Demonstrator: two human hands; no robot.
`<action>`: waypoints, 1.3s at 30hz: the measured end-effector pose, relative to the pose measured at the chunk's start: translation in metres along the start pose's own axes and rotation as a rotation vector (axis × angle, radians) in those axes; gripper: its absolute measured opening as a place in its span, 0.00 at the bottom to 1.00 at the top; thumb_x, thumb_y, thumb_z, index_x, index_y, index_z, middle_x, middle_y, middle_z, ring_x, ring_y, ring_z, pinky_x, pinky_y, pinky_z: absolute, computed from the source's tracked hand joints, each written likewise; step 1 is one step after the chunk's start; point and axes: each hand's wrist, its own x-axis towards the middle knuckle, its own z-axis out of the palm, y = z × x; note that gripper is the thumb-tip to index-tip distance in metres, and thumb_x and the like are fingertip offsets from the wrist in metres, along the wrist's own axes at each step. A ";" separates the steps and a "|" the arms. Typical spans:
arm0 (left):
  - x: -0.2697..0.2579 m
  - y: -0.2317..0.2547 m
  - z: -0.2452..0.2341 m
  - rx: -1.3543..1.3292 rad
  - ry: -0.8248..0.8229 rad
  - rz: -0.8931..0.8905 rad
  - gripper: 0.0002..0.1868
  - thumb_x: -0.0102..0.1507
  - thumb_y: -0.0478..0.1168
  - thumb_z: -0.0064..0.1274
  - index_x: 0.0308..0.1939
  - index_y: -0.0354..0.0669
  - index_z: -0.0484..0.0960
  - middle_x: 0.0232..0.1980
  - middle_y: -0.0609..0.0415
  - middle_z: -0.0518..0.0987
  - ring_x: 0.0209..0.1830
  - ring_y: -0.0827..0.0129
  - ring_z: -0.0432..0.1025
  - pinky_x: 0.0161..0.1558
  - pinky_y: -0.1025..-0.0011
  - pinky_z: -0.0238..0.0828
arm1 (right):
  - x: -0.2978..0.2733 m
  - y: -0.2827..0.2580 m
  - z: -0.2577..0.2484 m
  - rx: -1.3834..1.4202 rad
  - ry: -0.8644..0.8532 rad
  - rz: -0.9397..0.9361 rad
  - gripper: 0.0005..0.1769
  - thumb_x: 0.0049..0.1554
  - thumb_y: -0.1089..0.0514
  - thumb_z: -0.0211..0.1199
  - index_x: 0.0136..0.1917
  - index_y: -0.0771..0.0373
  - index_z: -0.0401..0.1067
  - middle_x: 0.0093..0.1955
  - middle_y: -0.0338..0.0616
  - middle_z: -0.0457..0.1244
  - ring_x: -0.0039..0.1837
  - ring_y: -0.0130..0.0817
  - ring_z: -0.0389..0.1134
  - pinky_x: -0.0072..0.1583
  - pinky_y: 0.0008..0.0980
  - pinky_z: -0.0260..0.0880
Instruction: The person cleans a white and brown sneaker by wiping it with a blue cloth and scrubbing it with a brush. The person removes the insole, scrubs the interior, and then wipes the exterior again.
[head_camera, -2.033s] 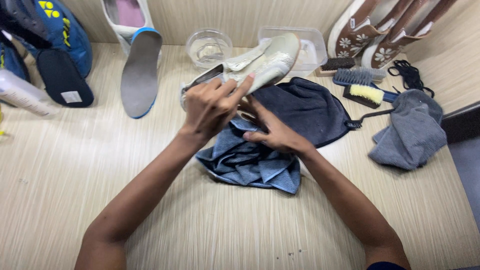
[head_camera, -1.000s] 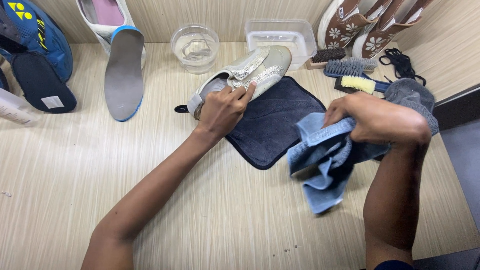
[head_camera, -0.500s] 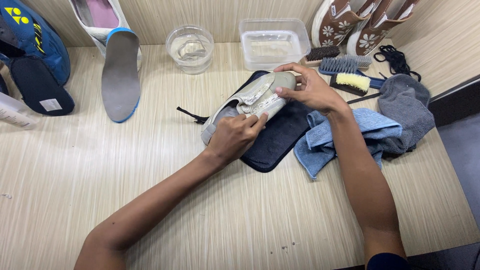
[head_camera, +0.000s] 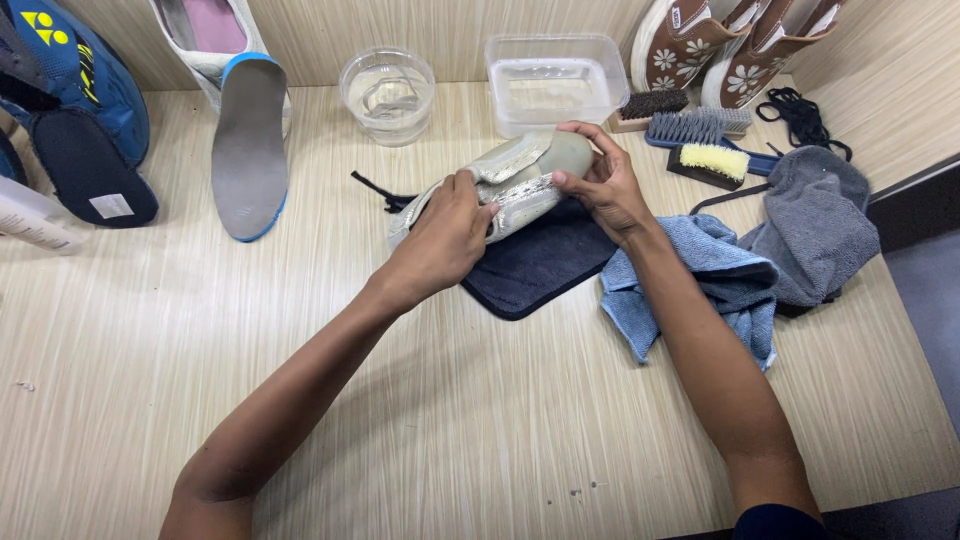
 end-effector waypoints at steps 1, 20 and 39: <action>0.005 -0.010 0.009 0.001 0.001 -0.003 0.22 0.74 0.42 0.36 0.57 0.18 0.66 0.44 0.29 0.71 0.48 0.28 0.74 0.45 0.38 0.72 | 0.000 -0.002 0.001 0.001 -0.002 0.001 0.38 0.52 0.68 0.76 0.72 0.61 0.64 0.60 0.49 0.68 0.58 0.33 0.74 0.59 0.28 0.82; 0.002 0.011 0.046 -0.692 0.058 -0.155 0.40 0.70 0.62 0.49 0.73 0.32 0.68 0.73 0.34 0.70 0.76 0.45 0.61 0.75 0.41 0.48 | -0.006 -0.027 0.021 -0.399 -0.116 -0.120 0.40 0.44 0.67 0.84 0.59 0.55 0.59 0.61 0.45 0.69 0.61 0.30 0.69 0.62 0.27 0.73; 0.028 -0.026 0.107 -0.461 -0.063 0.159 0.36 0.72 0.61 0.31 0.78 0.43 0.58 0.83 0.48 0.57 0.86 0.57 0.44 0.83 0.64 0.27 | 0.030 -0.040 -0.074 -1.748 0.275 -0.314 0.27 0.57 0.49 0.77 0.66 0.59 0.75 0.58 0.57 0.55 0.62 0.56 0.55 0.61 0.59 0.61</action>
